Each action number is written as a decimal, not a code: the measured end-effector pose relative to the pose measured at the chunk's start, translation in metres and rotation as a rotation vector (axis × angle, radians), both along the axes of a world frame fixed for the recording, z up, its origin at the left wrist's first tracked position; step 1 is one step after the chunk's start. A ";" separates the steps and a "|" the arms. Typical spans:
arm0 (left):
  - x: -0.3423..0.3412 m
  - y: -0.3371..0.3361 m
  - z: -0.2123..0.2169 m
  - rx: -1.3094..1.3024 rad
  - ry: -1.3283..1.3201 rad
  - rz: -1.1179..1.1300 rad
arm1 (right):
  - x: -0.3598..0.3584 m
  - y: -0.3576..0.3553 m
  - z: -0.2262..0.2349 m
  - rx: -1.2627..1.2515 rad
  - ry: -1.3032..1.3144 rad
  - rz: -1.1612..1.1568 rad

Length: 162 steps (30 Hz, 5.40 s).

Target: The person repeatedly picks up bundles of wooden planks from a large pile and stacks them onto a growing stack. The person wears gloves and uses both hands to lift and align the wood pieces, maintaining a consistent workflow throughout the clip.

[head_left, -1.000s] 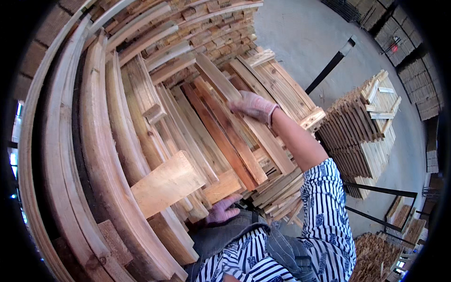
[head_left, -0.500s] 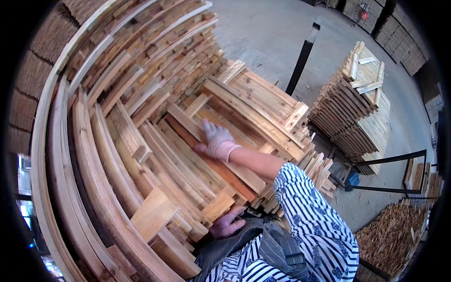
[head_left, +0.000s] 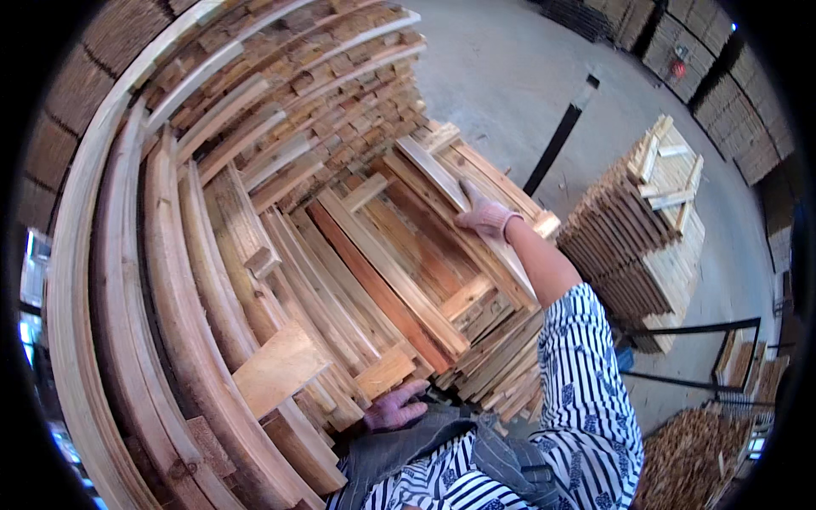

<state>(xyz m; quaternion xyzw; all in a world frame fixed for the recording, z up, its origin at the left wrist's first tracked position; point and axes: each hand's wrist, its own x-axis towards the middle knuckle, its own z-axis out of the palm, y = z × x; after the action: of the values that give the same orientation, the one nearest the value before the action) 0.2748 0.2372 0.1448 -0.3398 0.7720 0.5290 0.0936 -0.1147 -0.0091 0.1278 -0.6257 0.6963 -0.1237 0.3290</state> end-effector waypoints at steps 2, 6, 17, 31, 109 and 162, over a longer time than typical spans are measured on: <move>-0.004 0.001 -0.003 -0.085 0.025 0.007 | -0.003 -0.012 -0.017 -0.153 0.069 0.074; 0.001 0.006 -0.001 -0.179 0.018 0.029 | 0.010 -0.019 0.036 0.012 -0.057 0.042; -0.002 0.006 -0.001 -0.037 0.013 0.072 | 0.165 0.027 0.005 0.017 -0.081 0.122; -0.005 0.004 0.011 0.038 0.109 0.168 | 0.060 0.027 0.012 -0.171 0.448 -0.002; 0.029 0.017 -0.073 0.362 -0.331 0.487 | 0.248 0.261 -0.082 -0.600 -0.390 -0.821; -0.374 0.258 -0.472 0.093 -0.406 0.129 | -0.125 0.617 -0.526 0.226 -0.812 -1.527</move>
<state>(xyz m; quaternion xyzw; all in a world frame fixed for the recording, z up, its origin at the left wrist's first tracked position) -0.0996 0.4955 -0.3272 -0.4832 0.6888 0.4896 0.2286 -0.2394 0.6080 -0.3987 0.1410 0.7624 -0.4541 0.4390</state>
